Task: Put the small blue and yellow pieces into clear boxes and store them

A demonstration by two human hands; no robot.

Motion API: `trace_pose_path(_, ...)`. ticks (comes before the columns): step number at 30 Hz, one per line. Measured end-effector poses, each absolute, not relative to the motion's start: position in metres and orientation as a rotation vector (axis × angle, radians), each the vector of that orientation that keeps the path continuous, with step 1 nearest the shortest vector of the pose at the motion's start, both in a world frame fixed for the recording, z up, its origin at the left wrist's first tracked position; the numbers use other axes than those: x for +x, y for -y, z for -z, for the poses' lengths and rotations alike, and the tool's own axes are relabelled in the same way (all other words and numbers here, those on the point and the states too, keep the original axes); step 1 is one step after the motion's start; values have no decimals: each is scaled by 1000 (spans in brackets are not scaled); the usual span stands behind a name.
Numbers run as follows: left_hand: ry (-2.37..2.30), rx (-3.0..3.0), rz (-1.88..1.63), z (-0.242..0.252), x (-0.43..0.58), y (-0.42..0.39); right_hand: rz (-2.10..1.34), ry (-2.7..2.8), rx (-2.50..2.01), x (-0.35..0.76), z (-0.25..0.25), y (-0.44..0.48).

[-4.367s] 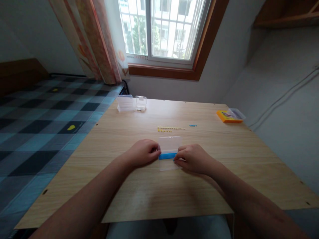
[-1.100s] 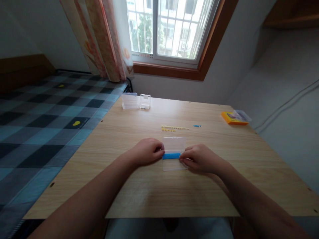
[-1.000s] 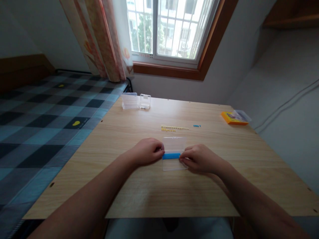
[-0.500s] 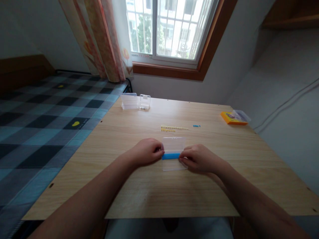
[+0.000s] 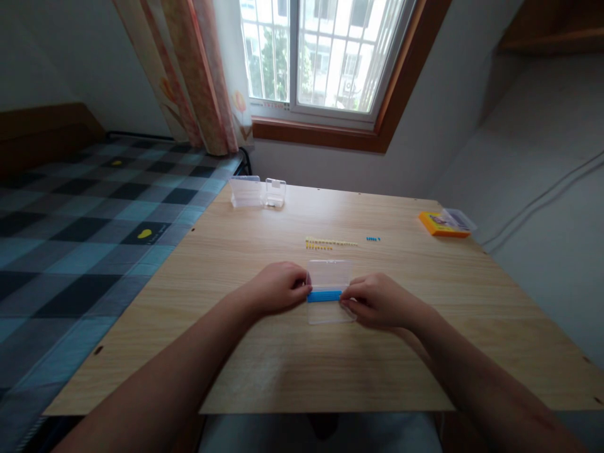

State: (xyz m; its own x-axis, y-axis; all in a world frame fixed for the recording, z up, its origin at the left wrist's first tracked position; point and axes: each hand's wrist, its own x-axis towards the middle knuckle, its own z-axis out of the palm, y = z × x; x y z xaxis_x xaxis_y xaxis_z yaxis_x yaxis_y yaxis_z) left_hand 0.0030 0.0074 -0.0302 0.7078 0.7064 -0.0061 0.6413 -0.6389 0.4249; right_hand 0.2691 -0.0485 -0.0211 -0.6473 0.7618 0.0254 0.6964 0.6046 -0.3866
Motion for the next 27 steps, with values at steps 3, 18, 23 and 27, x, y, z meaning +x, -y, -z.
trace_pose_path(3, -1041, 2518, -232, 31, 3, -8, -520, 2645, -1215, 270, 20, 49)
trace_pose_path(18, -1037, 2530, -242, 33, 3, -8, -561, 2639, -1233, 269, 25, 46)
trace_pose_path(23, -1047, 2524, -242, 32, 3, -8, -570, 2630, -1236, 268, 23, 47)
trace_pose_path(27, -1039, 2523, -241, 31, 3, -8, -561, 2630, -1241, 268, 23, 47)
